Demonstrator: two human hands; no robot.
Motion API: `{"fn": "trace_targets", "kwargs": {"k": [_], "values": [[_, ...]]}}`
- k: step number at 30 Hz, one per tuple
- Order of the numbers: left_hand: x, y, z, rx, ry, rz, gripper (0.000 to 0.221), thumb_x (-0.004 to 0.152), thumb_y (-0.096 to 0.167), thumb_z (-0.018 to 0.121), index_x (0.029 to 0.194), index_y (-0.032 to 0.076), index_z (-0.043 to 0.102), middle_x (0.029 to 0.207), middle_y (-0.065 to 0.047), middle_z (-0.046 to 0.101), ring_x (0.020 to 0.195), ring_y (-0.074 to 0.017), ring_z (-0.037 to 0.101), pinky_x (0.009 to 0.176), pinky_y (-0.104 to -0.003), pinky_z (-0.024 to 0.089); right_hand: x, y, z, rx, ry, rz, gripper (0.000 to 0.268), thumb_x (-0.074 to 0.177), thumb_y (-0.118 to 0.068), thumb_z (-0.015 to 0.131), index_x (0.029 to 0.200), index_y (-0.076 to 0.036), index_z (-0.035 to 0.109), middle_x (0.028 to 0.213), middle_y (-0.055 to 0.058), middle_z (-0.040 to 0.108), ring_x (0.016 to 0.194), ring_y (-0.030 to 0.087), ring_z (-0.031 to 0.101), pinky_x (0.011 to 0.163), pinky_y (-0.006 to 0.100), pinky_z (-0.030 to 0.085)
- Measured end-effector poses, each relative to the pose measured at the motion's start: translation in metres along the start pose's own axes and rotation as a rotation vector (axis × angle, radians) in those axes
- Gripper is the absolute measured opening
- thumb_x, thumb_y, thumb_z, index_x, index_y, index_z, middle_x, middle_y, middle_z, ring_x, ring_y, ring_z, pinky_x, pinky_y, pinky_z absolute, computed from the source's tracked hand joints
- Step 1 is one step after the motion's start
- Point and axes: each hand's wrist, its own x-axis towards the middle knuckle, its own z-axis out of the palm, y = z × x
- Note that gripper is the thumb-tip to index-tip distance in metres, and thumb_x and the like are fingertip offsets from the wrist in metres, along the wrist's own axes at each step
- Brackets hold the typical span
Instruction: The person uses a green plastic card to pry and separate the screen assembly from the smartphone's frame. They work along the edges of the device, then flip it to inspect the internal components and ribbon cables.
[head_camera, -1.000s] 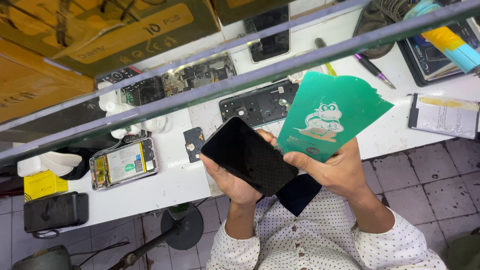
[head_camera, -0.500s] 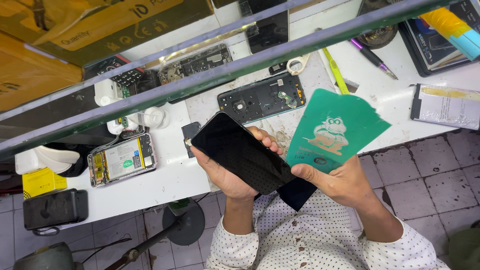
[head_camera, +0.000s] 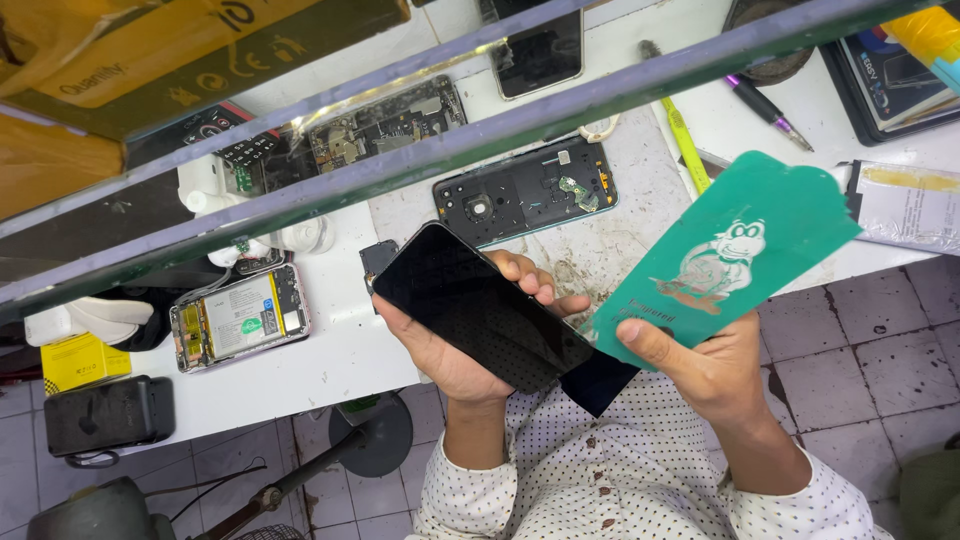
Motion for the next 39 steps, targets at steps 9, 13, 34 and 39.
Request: {"fn": "trace_targets", "kwargs": {"k": [9, 13, 34, 39], "values": [[-0.006, -0.002, -0.009, -0.011, -0.125, 0.061, 0.109, 0.084, 0.097, 0.033, 0.112, -0.005, 0.061, 0.104, -0.016, 0.059, 0.103, -0.03, 0.058, 0.087, -0.052, 0.054, -0.022, -0.003, -0.004, -0.263, -0.115, -0.001, 0.02, 0.079, -0.004, 0.084, 0.097, -0.001, 0.077, 0.09, 0.005, 0.077, 0.079, 0.011, 0.069, 0.07, 0.025, 0.055], [-0.007, -0.002, -0.015, -0.041, -0.15, 0.122, 0.108, 0.088, 0.096, 0.034, 0.112, -0.005, 0.065, 0.102, -0.015, 0.059, 0.101, -0.029, 0.058, 0.083, -0.052, 0.057, -0.037, -0.003, -0.016, -0.089, -0.014, 0.049, 0.011, 0.086, 0.003, 0.076, 0.097, 0.005, 0.074, 0.094, 0.015, 0.077, 0.075, 0.018, 0.07, 0.066, 0.028, 0.056], [-0.004, -0.003, -0.02, -0.062, -0.176, 0.152, 0.101, 0.094, 0.092, 0.038, 0.111, -0.003, 0.068, 0.099, -0.014, 0.057, 0.097, -0.0285, 0.057, 0.08, -0.052, 0.059, -0.018, 0.004, -0.044, 0.533, -0.118, 0.035, 0.025, 0.094, 0.003, 0.075, 0.116, 0.008, 0.063, 0.094, 0.018, 0.063, 0.085, 0.022, 0.063, 0.083, 0.047, 0.057], [-0.006, -0.005, -0.02, -0.02, -0.141, 0.188, 0.102, 0.091, 0.092, 0.039, 0.113, -0.003, 0.067, 0.102, -0.014, 0.057, 0.099, -0.0283, 0.056, 0.082, -0.054, 0.059, -0.029, 0.006, -0.022, 0.377, 0.115, 0.043, 0.029, 0.095, -0.011, 0.072, 0.116, 0.003, 0.058, 0.099, 0.015, 0.075, 0.088, 0.021, 0.076, 0.08, 0.035, 0.065]]}}
